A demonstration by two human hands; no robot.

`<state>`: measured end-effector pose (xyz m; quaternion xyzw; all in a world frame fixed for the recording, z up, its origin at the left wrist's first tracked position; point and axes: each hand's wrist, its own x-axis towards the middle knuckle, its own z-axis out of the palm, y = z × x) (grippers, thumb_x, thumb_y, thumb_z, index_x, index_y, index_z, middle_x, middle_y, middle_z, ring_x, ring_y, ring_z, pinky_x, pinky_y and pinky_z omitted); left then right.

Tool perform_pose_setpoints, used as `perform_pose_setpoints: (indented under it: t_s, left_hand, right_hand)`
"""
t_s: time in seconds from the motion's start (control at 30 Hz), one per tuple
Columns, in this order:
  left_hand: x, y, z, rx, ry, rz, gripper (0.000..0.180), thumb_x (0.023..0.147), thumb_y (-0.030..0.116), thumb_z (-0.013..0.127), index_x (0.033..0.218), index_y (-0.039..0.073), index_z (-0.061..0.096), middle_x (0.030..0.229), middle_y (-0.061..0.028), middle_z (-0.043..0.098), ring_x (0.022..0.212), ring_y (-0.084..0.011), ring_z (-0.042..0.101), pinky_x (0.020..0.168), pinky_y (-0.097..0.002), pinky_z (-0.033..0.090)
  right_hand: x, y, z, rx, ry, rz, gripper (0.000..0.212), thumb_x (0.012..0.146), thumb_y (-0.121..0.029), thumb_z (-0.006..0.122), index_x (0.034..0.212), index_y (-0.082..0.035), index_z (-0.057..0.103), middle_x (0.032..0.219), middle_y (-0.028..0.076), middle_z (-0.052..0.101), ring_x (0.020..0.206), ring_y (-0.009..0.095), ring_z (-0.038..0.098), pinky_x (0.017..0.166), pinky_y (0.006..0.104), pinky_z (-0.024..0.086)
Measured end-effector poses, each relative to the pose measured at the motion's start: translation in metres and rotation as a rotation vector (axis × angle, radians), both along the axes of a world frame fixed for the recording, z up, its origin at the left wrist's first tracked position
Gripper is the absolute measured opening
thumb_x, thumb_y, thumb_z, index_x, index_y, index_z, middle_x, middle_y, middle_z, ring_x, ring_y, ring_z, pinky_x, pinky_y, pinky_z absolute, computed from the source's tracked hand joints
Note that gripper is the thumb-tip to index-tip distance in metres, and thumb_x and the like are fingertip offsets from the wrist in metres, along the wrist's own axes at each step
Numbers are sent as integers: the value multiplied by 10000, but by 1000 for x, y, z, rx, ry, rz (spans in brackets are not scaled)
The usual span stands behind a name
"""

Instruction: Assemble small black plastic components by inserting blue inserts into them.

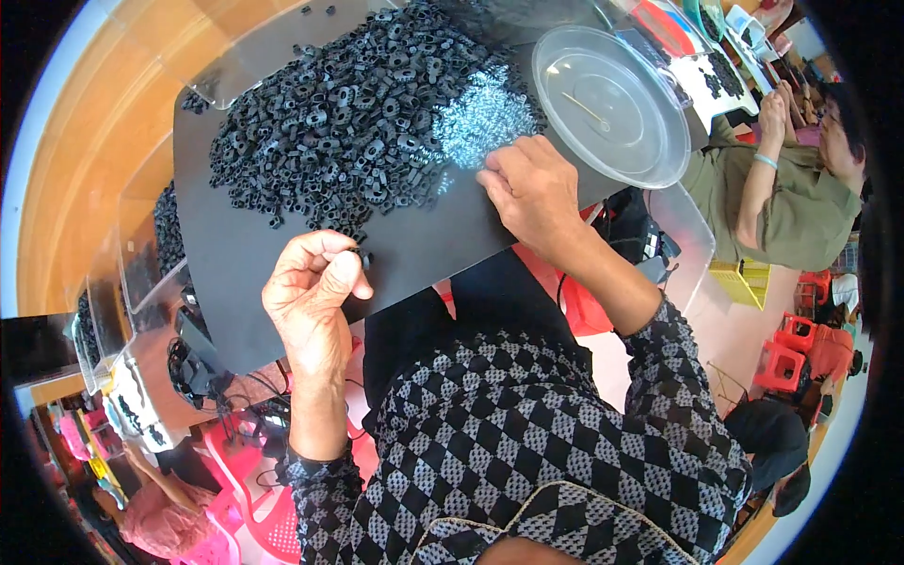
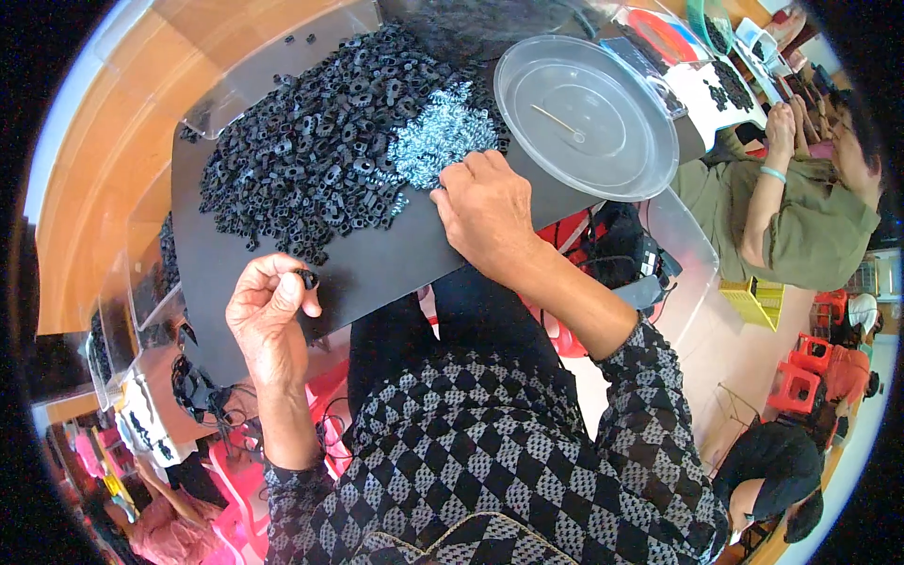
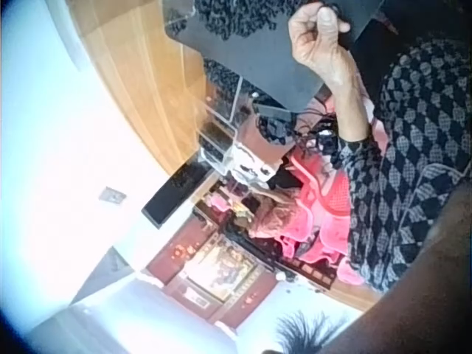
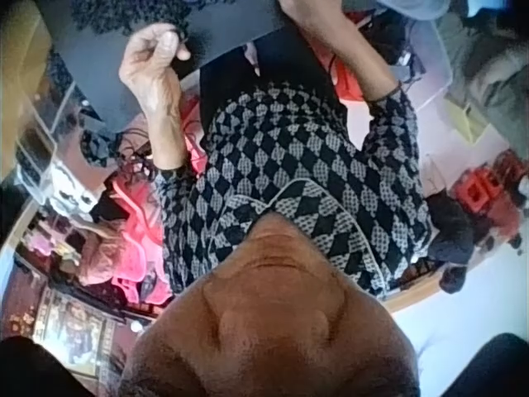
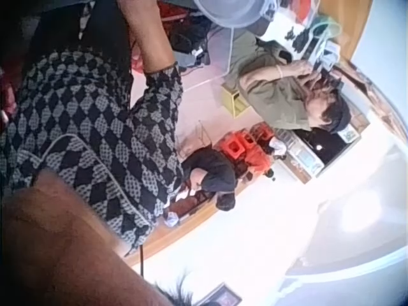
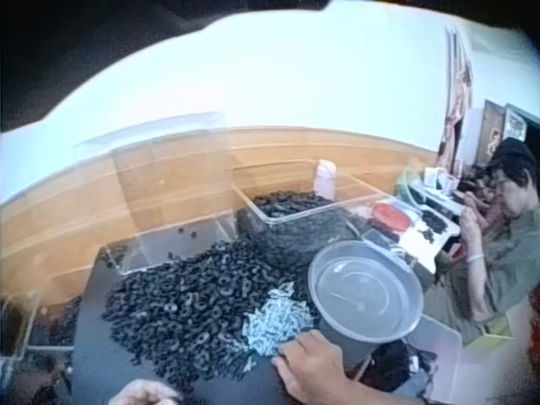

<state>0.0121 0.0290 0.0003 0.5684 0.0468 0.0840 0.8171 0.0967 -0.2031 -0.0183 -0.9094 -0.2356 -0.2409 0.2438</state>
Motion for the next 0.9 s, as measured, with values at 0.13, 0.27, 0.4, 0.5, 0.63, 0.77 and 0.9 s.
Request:
perform_pose_setpoints:
  t_s: [0.13, 0.27, 0.4, 0.5, 0.63, 0.77, 0.9]
  left_hand:
    - [-1, -5, 1, 33, 18, 31, 190, 817, 17, 679, 993, -38, 634, 784, -50, 614, 572, -103, 543, 558, -203, 440]
    - [3, -9, -2, 50, 46, -7, 156, 840, 40, 668, 972, -41, 650, 812, -51, 627, 589, -90, 550, 565, -202, 446]
    - [11, -14, -8, 20, 13, -37, 159, 851, 44, 658, 979, -46, 632, 833, -70, 638, 625, -104, 574, 572, -206, 468]
    - [13, -14, -9, 36, -24, -28, 164, 847, 31, 656, 989, -48, 630, 847, -78, 639, 648, -120, 589, 593, -217, 486]
    - [14, -14, -9, 41, -25, -14, 175, 847, 19, 652, 1004, -54, 628, 860, -85, 639, 671, -131, 602, 614, -226, 497]
    - [15, -17, -7, 178, -6, 16, 162, 840, 22, 654, 993, -31, 653, 845, -80, 643, 660, -119, 601, 606, -224, 491]
    - [26, -21, -6, 893, -284, 229, 176, 764, 1, 690, 935, 41, 681, 761, -68, 613, 592, -159, 568, 563, -273, 454]
  right_hand:
    - [5, 3, -1, -35, -35, 9, 118, 706, -81, 702, 765, -49, 605, 716, 90, 576, 698, 280, 558, 600, 383, 441]
    - [5, 3, 5, 100, 68, 36, 95, 731, -67, 677, 787, -45, 603, 708, 102, 573, 668, 276, 565, 593, 378, 446]
    - [14, 11, 10, 143, 68, 57, 104, 741, -66, 673, 813, -41, 601, 708, 107, 576, 654, 262, 574, 591, 371, 452]
    - [21, 20, 10, 177, 9, 86, 125, 731, -46, 677, 825, -34, 596, 716, 99, 578, 659, 250, 581, 590, 355, 456]
    - [23, 27, 11, 221, 10, 158, 160, 712, -4, 686, 844, -32, 600, 740, 90, 576, 666, 227, 578, 588, 328, 453]
    - [16, 33, 18, 244, 40, 202, 177, 719, 10, 689, 877, -32, 621, 754, 75, 563, 641, 183, 556, 573, 290, 445]
    - [6, 43, 25, 323, 182, 281, 169, 702, -18, 692, 831, -44, 586, 729, 84, 583, 716, 264, 582, 632, 365, 463]
